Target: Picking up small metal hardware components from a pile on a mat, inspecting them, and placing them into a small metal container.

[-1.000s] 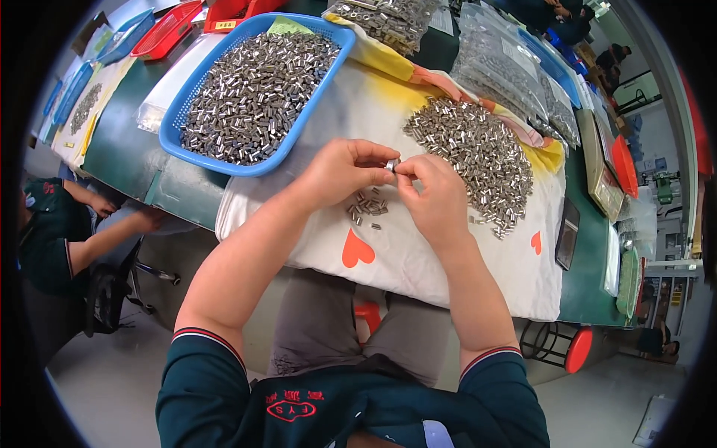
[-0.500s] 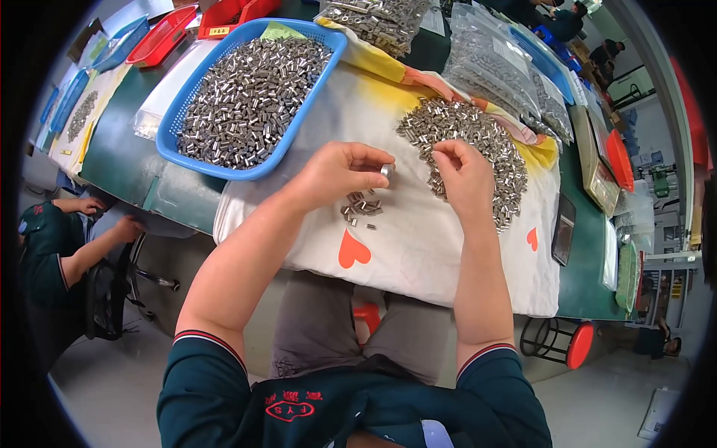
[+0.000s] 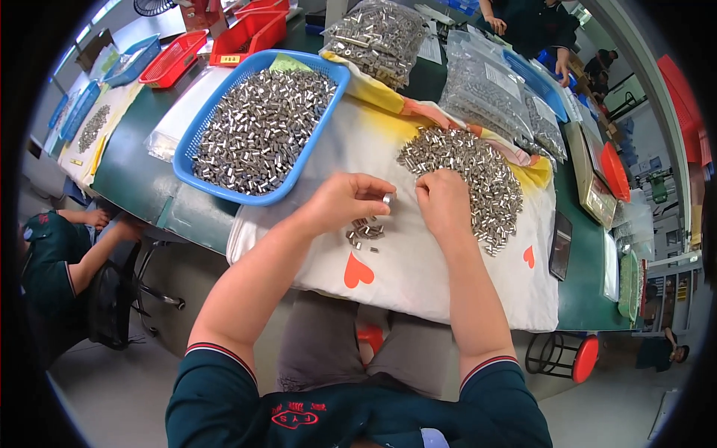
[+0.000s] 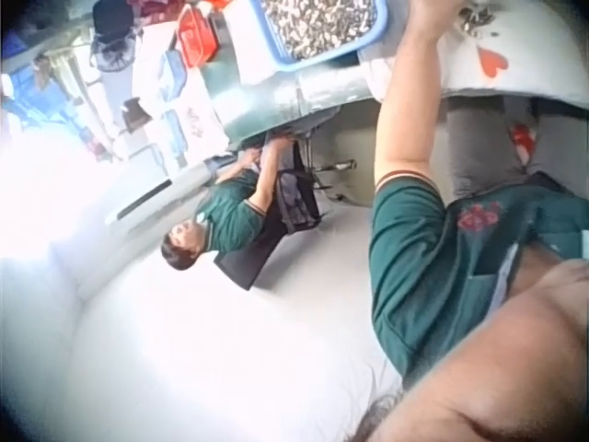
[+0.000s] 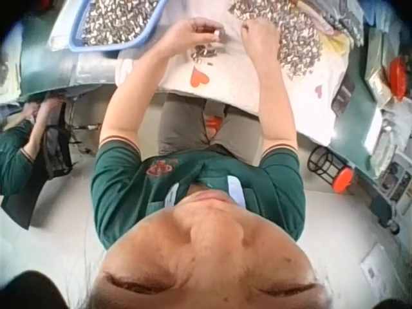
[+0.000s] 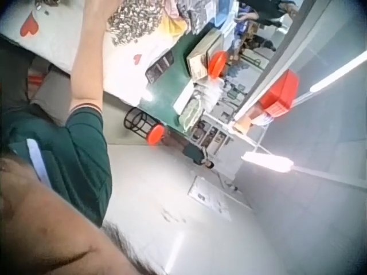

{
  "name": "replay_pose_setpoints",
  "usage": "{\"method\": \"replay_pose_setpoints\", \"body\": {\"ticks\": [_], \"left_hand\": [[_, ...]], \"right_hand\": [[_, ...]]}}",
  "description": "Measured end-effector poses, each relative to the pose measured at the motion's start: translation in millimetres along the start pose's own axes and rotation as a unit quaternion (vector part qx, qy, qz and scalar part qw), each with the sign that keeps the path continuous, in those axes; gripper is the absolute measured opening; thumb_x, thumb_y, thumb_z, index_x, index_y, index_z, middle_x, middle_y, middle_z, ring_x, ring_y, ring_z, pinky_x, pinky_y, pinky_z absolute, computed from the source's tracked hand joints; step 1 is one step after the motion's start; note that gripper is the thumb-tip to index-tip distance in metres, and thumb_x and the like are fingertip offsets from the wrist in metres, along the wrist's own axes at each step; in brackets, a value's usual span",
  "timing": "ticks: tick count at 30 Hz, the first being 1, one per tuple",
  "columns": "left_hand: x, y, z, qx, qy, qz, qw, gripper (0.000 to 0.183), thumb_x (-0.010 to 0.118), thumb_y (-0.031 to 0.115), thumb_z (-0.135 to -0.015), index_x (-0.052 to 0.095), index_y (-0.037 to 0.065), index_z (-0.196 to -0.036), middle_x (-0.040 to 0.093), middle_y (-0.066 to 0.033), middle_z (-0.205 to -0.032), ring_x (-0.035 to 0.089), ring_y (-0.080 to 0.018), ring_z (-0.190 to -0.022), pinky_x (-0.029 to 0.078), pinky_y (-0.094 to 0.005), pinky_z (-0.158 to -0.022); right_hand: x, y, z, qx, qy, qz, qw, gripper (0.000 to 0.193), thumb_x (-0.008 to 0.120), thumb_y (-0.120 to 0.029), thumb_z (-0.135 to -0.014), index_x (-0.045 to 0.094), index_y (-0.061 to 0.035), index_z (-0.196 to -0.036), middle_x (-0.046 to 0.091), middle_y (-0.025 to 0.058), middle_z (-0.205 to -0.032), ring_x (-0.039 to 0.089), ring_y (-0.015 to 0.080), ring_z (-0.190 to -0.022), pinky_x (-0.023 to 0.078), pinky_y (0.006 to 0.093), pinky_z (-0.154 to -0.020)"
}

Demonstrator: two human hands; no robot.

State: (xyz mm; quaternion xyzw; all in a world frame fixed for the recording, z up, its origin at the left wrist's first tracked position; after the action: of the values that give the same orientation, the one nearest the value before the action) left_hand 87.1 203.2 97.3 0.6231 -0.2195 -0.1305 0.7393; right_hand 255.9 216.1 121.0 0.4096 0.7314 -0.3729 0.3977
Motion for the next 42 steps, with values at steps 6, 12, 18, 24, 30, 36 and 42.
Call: {"method": "replay_pose_setpoints", "body": {"ticks": [6,12,18,24,30,36,42], "left_hand": [[-1.9,-5.8,2.6,-0.001,0.021,0.0,1.0,0.03,0.059,0.001,-0.076,0.053,-0.002,-0.105,0.059,-0.0045,-0.088,0.056,-0.0081,-0.078,0.046,-0.0198,-0.068],[0.6,3.0,0.8,-0.004,0.024,0.024,0.999,0.033,0.057,0.0,-0.076,0.05,-0.004,-0.108,0.059,-0.007,-0.091,0.057,-0.0105,-0.08,0.046,-0.0214,-0.069],[-2.1,2.8,1.7,-0.009,0.019,0.015,1.0,0.032,0.058,0.0,-0.076,0.051,-0.005,-0.107,0.059,-0.0084,-0.092,0.057,-0.0116,-0.081,0.047,-0.0222,-0.071],[-6.7,3.8,3.9,0.009,0.025,0.021,0.999,0.032,0.059,0.0,-0.075,0.052,-0.005,-0.106,0.059,-0.0081,-0.092,0.057,-0.0115,-0.081,0.046,-0.0222,-0.072],[-2.9,2.9,3.6,-0.01,0.029,0.013,0.999,0.032,0.059,-0.001,-0.075,0.052,-0.004,-0.106,0.059,-0.0076,-0.093,0.056,-0.0104,-0.082,0.046,-0.0216,-0.071],[1.6,0.0,1.9,0.007,0.051,-0.013,0.999,0.032,0.062,0.001,-0.073,0.054,-0.003,-0.104,0.061,-0.0073,-0.09,0.057,-0.0094,-0.08,0.046,-0.0206,-0.069],[-0.4,-2.8,-4.5,-0.006,0.031,0.001,1.0,0.032,0.061,0.001,-0.074,0.054,-0.003,-0.105,0.061,-0.0077,-0.09,0.057,-0.0097,-0.08,0.047,-0.0205,-0.068]], "right_hand": [[-8.1,-12.1,6.3,0.1,-0.038,-0.266,0.958,0.008,0.057,-0.007,-0.069,0.059,-0.0024,-0.075,0.057,0.0078,-0.071,0.054,0.0181,-0.062,0.043,0.0286,-0.057],[-7.0,-22.2,13.8,0.095,-0.088,-0.426,0.896,0.009,0.06,-0.004,-0.07,0.059,-0.0021,-0.079,0.057,0.0005,-0.071,0.049,0.0064,-0.064,0.042,0.0206,-0.059],[-6.1,-25.5,13.6,0.108,-0.09,-0.423,0.895,0.009,0.059,-0.007,-0.07,0.059,-0.0017,-0.077,0.058,0.0028,-0.07,0.051,0.0086,-0.062,0.043,0.022,-0.059],[-6.4,-28.5,10.7,0.095,-0.106,-0.45,0.882,0.009,0.06,-0.006,-0.07,0.058,-0.0006,-0.077,0.058,0.0033,-0.069,0.052,0.0087,-0.061,0.043,0.0224,-0.059],[-8.9,-30.1,14.3,0.026,-0.04,-0.327,0.944,0.008,0.059,-0.004,-0.067,0.057,-0.0017,-0.074,0.058,0.0062,-0.07,0.056,0.0153,-0.062,0.045,0.0258,-0.056],[-11.3,-36.5,18.4,-0.015,0.024,-0.257,0.966,0.007,0.058,-0.004,-0.066,0.056,-0.0028,-0.073,0.056,0.0095,-0.069,0.055,0.0245,-0.065,0.044,0.0326,-0.058],[-12.2,-21.4,14.4,0.048,-0.077,-0.377,0.922,0.01,0.06,-0.004,-0.07,0.06,-0.0012,-0.08,0.06,0.0063,-0.076,0.056,0.0121,-0.067,0.044,0.0239,-0.061]]}}
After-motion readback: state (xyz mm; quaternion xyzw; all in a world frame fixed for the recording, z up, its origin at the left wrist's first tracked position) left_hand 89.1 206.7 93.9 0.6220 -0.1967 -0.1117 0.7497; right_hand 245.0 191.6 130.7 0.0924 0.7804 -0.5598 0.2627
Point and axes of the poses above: each hand's wrist, its own z-axis away from the middle knuckle, its own x-axis out of the palm, y = z × x, the point moved 3 cm from there along -z, towards the middle knuckle
